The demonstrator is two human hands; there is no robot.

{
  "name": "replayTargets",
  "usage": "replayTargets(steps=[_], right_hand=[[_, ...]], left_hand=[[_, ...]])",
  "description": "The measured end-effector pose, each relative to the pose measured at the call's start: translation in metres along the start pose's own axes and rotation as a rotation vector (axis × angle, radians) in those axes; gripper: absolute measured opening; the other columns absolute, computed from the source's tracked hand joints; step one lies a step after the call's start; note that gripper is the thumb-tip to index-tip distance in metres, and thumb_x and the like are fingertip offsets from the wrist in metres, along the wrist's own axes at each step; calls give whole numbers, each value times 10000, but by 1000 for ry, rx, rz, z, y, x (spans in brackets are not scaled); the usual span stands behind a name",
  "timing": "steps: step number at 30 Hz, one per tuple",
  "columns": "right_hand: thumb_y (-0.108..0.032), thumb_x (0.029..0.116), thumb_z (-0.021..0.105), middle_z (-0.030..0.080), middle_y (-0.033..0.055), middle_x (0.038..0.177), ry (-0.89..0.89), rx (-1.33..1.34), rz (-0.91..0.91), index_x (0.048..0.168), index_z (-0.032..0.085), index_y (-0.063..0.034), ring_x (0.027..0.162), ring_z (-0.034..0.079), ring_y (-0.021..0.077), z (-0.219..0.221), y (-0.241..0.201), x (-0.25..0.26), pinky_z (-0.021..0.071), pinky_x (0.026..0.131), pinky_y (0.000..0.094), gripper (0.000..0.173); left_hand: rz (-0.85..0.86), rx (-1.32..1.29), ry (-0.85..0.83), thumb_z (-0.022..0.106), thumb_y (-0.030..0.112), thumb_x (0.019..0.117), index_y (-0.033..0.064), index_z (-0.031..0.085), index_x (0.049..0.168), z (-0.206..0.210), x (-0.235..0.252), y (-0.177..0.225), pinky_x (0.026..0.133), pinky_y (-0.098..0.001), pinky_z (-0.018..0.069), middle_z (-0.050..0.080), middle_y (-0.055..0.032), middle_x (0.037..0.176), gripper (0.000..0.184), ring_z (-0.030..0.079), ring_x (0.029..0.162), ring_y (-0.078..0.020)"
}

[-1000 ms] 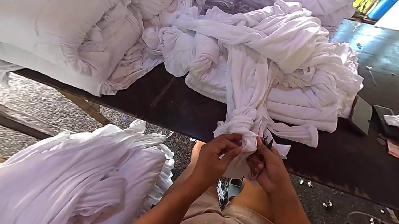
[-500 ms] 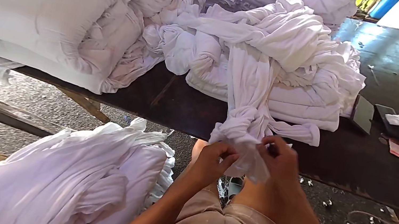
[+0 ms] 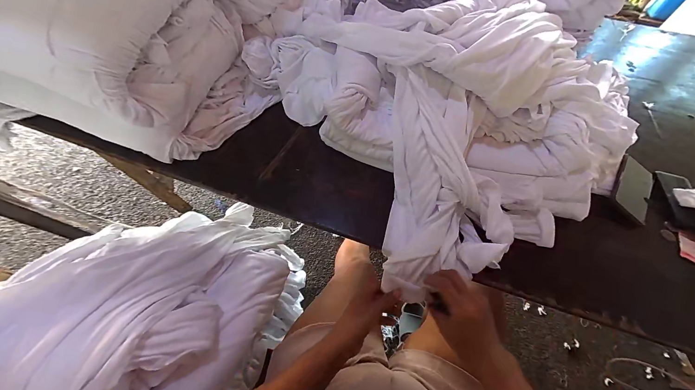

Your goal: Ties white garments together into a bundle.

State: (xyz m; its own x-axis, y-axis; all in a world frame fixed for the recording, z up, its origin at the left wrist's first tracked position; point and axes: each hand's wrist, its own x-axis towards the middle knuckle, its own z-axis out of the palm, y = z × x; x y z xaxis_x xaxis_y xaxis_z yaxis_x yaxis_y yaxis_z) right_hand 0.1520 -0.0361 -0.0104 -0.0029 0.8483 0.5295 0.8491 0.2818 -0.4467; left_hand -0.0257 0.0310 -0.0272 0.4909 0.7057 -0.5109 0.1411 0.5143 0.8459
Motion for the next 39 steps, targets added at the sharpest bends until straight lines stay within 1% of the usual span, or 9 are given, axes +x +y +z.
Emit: replayTargets(steps=[5, 10, 15, 18, 20, 23, 26, 33, 39], right_hand=[[-162, 745, 838, 686, 221, 1099, -73, -87, -4, 1142, 688, 1, 630, 700, 298, 26, -12, -14, 574, 498, 407, 454], [-111, 809, 737, 704, 180, 993, 96, -21, -1, 996, 702, 2, 709, 710, 237, 19, -12, -9, 574, 545, 329, 221], [-105, 931, 656, 728, 149, 980, 99, 184, 149, 1006, 738, 15, 794, 700, 147, 4, -19, -2, 576, 707, 231, 164], [-152, 944, 676, 665, 108, 868, 56, 319, 248, 957, 705, 34, 715, 587, 44, -3, -24, 0, 485, 665, 132, 188], [-164, 942, 685, 649, 93, 845, 17, 371, 281, 946, 696, 38, 704, 564, 21, -7, -26, -1, 466, 656, 117, 203], [-167, 942, 689, 640, 79, 835, -21, 422, 299, 937, 692, 38, 701, 549, -4, -10, -25, -1, 452, 651, 105, 205], [-186, 942, 694, 637, 78, 817, -43, 428, 301, 923, 682, 38, 694, 550, 1, -10, -25, -2, 452, 648, 111, 225], [-191, 983, 642, 589, -23, 784, -33, 587, 423, 967, 646, 15, 638, 492, -61, -16, -20, 4, 423, 593, 101, 206], [-156, 1069, 456, 588, -88, 623, -50, 1160, 696, 1014, 546, -135, 445, 508, -19, -35, -21, 14, 433, 411, 137, 107]], left_hand=[[182, 32, 44, 579, 94, 1022, -52, 614, 1080, -3, -14, 2, 747, -256, 564, 659, -34, 834, 161, 649, 738, -72], [437, 193, 82, 646, 130, 970, -12, 678, 1012, -2, -22, 7, 673, -192, 537, 674, 29, 775, 151, 618, 669, 3], [817, 552, 284, 737, 222, 900, -100, 641, 1045, -5, -15, 12, 816, -334, 558, 679, -172, 933, 366, 676, 857, -194], [946, 603, 226, 769, 258, 874, -120, 631, 1098, -2, -14, 17, 874, -350, 547, 656, -245, 1079, 460, 661, 970, -257], [933, 485, 177, 738, 205, 896, -86, 695, 963, 1, -11, 18, 855, -301, 560, 680, -204, 1035, 301, 676, 935, -187], [768, 253, 98, 669, 123, 939, -69, 687, 966, 4, -11, 24, 841, -220, 557, 661, -94, 987, 195, 652, 898, -58], [664, 241, 67, 672, 120, 927, -74, 660, 1038, 4, -14, 31, 856, -235, 549, 670, -91, 988, 224, 657, 907, -70], [749, 166, 154, 616, 43, 887, -47, 639, 927, -2, -10, 25, 841, -222, 536, 646, -50, 939, 102, 630, 900, -39], [671, -219, 92, 494, -40, 901, 54, 542, 879, -2, -11, 34, 862, -281, 570, 700, -30, 1080, 107, 681, 983, -77]])
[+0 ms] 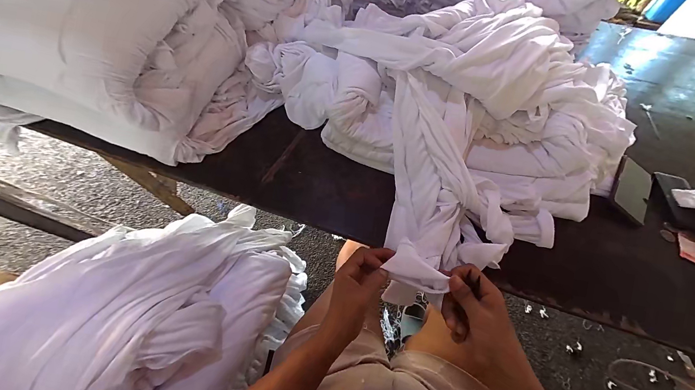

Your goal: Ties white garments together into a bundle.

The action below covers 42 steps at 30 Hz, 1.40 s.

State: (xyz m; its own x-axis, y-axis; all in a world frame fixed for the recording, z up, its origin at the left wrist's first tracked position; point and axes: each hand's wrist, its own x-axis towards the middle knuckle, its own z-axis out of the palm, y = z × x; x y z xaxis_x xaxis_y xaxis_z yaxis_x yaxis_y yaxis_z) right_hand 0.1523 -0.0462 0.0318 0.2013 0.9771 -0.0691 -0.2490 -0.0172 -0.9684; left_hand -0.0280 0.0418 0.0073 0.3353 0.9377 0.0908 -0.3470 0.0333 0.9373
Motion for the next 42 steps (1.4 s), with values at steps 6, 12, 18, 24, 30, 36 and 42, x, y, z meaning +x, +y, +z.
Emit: replayTargets(steps=[6, 12, 18, 24, 30, 36, 42], right_hand=[[-291, 1067, 512, 579, -84, 604, -88, 619, 182, 979, 634, -195, 436, 514, -20, -8, 6, 3, 462, 433, 132, 179], [-328, 1084, 462, 560, -91, 592, -130, 805, 243, 937, 681, -131, 448, 509, -35, -6, 7, 4, 454, 452, 110, 330], [-319, 1117, 332, 539, -103, 561, -3, 731, 254, 869, 680, -132, 435, 479, -45, -8, 7, 7, 423, 443, 102, 466], [-157, 1093, 416, 504, -67, 575, 199, 247, 172, 955, 546, -119, 397, 411, -13, -1, -2, 11, 388, 386, 140, 193], [-172, 1030, 542, 563, -101, 821, 179, -321, -140, 1057, 581, -70, 599, 469, -66, -5, -8, 7, 405, 549, 104, 112], [-306, 1037, 551, 604, -9, 1016, 120, -503, -264, 1155, 638, 3, 827, 556, -62, -6, -6, 1, 473, 721, 100, 343], [-277, 1044, 521, 604, 65, 1082, 106, -642, -312, 1252, 638, 27, 907, 566, -6, -7, -4, 0, 475, 772, 124, 387]], left_hand=[[-423, -474, -9, 271, 84, 1061, 122, 499, 969, 16, 4, 8, 799, -341, 599, 701, -37, 876, 249, 715, 832, -157], [-368, -348, -135, 446, 88, 1050, 109, 518, 1006, 27, 4, 3, 798, -305, 596, 693, 6, 867, 88, 701, 823, -103], [-159, 192, -315, 676, 105, 941, 6, 646, 1031, 20, 7, 9, 735, -206, 548, 660, 57, 826, 137, 637, 758, -1], [-357, -250, -219, 379, 75, 1070, 68, 608, 1012, 24, 5, 11, 912, -322, 572, 711, 7, 941, 236, 700, 916, -98], [-391, -259, -168, 349, 87, 1083, 63, 583, 1022, 27, 5, 16, 867, -306, 585, 707, -1, 920, 243, 705, 877, -99], [-404, -290, -136, 351, 91, 1086, 63, 592, 1003, 27, 6, 15, 843, -295, 590, 712, -10, 905, 257, 709, 857, -102], [-452, -312, -91, 340, 108, 1098, 41, 585, 1044, 27, 7, 17, 838, -304, 594, 712, -40, 924, 259, 713, 860, -122]])
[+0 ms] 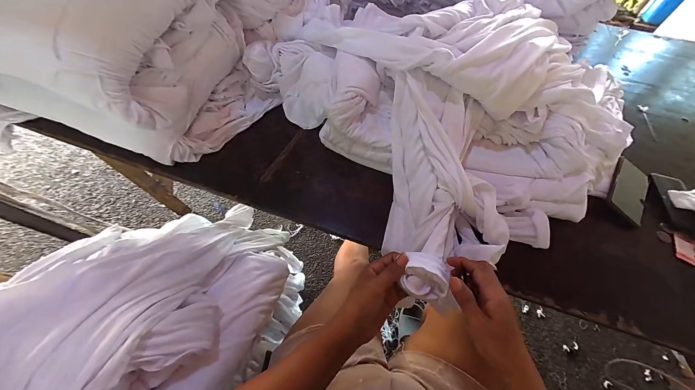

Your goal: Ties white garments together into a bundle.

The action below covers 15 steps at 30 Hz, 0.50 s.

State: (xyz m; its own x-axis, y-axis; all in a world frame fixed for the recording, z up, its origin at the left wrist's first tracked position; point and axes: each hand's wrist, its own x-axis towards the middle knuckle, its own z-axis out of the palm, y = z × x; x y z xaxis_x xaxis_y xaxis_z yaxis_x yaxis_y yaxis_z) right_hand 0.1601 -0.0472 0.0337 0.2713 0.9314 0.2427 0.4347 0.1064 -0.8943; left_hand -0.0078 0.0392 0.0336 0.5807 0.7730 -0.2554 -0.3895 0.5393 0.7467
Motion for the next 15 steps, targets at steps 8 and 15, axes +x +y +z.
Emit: replayTargets(steps=[8, 15], right_hand=[[-245, 1029, 566, 633, 55, 1073, -19, 32, -1, 1279, 602, 40, 895, 586, -24, -2, 0, -3, 493, 788, 120, 381], [-229, 1021, 590, 667, 131, 1016, -15, -144, -188, 1277, 668, 17, 843, 624, 63, 6, -5, -7, 520, 764, 159, 364]], left_hand=[[-9, -38, 15, 351, 121, 1101, 28, 588, 1060, 0, 0, 0, 835, -313, 599, 717, -63, 939, 258, 720, 864, -142], [-21, -45, 50, 352, 124, 1105, 26, 585, 1064, 2, -1, 1, 824, -309, 601, 716, -67, 936, 256, 721, 859, -144]])
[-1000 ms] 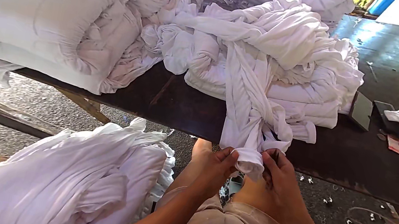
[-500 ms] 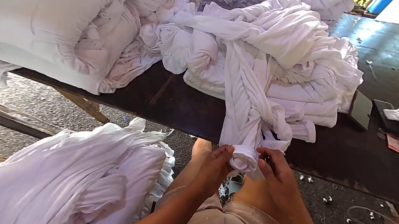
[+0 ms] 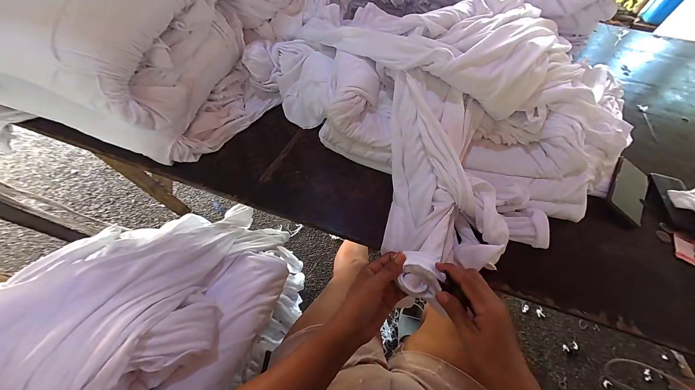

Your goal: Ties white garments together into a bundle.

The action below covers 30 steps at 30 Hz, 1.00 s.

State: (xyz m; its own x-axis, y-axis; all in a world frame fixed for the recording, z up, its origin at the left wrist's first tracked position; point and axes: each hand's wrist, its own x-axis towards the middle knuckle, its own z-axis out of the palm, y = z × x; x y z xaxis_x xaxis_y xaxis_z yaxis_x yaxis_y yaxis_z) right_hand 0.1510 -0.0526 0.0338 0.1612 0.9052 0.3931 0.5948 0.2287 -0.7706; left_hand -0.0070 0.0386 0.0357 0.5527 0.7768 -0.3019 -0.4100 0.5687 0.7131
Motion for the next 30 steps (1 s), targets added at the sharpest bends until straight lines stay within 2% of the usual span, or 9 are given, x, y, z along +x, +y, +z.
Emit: replayTargets(steps=[3, 7, 12, 14, 17, 21, 24, 27, 30], right_hand=[[-263, 1020, 590, 671, 138, 988, 2, -62, -50, 1285, 679, -14, 824, 640, 100, 5, 0, -2, 539, 750, 183, 374], [-251, 1018, 601, 686, 153, 1023, 25, -41, -18, 1284, 632, 46, 841, 651, 95, 6, 1, -3, 542, 775, 187, 400], [-264, 1007, 623, 666, 123, 926, 83, -122, -114, 1147, 677, 33, 737, 598, 66, 8, 0, -4, 502, 690, 143, 333], [-266, 1007, 625, 673, 134, 934, 92, -180, -175, 1131, 700, 14, 725, 606, 98, 9, -1, -4, 508, 674, 166, 316], [-288, 1020, 599, 694, 138, 951, 116, -331, -275, 1110, 732, -31, 785, 679, 162, 13, 1, -5, 564, 710, 225, 304], [-263, 1010, 604, 694, 129, 905, 121, -441, -330, 1089, 755, -58, 773, 687, 203, 17, 1, -5, 567, 684, 273, 267], [-261, 1011, 602, 696, 126, 907, 119, -441, -338, 1088, 753, -58, 785, 691, 206, 17, 1, -4, 569, 693, 277, 265], [-282, 1016, 602, 700, 134, 966, 124, -363, -282, 1107, 730, -31, 803, 687, 169, 12, 1, -4, 570, 722, 237, 296], [-277, 1014, 614, 689, 148, 981, 169, -305, -219, 1124, 717, -4, 740, 637, 130, 5, 1, -1, 532, 671, 199, 312]], left_hand=[[-4, 1, 14, 346, 127, 1108, 22, 580, 1068, 0, 0, 0, 825, -306, 599, 713, -65, 941, 260, 719, 866, -142], [-1, -13, 14, 347, 132, 1108, 21, 580, 1072, -1, 0, 1, 823, -311, 602, 715, -71, 941, 261, 722, 860, -150], [-3, -28, 22, 350, 131, 1108, 17, 577, 1090, -1, 1, 2, 823, -316, 604, 715, -80, 950, 255, 724, 869, -157], [-3, -37, 27, 350, 124, 1107, 20, 583, 1073, 0, 1, 1, 813, -307, 606, 719, -72, 928, 257, 726, 851, -149], [0, -41, 22, 354, 129, 1107, 21, 588, 1063, -1, 1, 0, 810, -306, 605, 715, -71, 914, 262, 723, 843, -147], [5, -38, 34, 350, 122, 1105, 25, 584, 1050, -1, 1, 0, 799, -297, 602, 708, -63, 898, 259, 716, 824, -137], [2, -46, 37, 353, 120, 1105, 22, 582, 1041, -1, 1, 0, 797, -297, 603, 708, -65, 892, 257, 717, 819, -137], [4, -37, 35, 355, 124, 1105, 18, 582, 1046, -2, 1, 0, 808, -303, 603, 712, -70, 905, 257, 720, 833, -145], [6, -22, 30, 352, 127, 1106, 19, 577, 1068, -2, 1, 1, 821, -309, 602, 708, -67, 917, 252, 719, 843, -144]])
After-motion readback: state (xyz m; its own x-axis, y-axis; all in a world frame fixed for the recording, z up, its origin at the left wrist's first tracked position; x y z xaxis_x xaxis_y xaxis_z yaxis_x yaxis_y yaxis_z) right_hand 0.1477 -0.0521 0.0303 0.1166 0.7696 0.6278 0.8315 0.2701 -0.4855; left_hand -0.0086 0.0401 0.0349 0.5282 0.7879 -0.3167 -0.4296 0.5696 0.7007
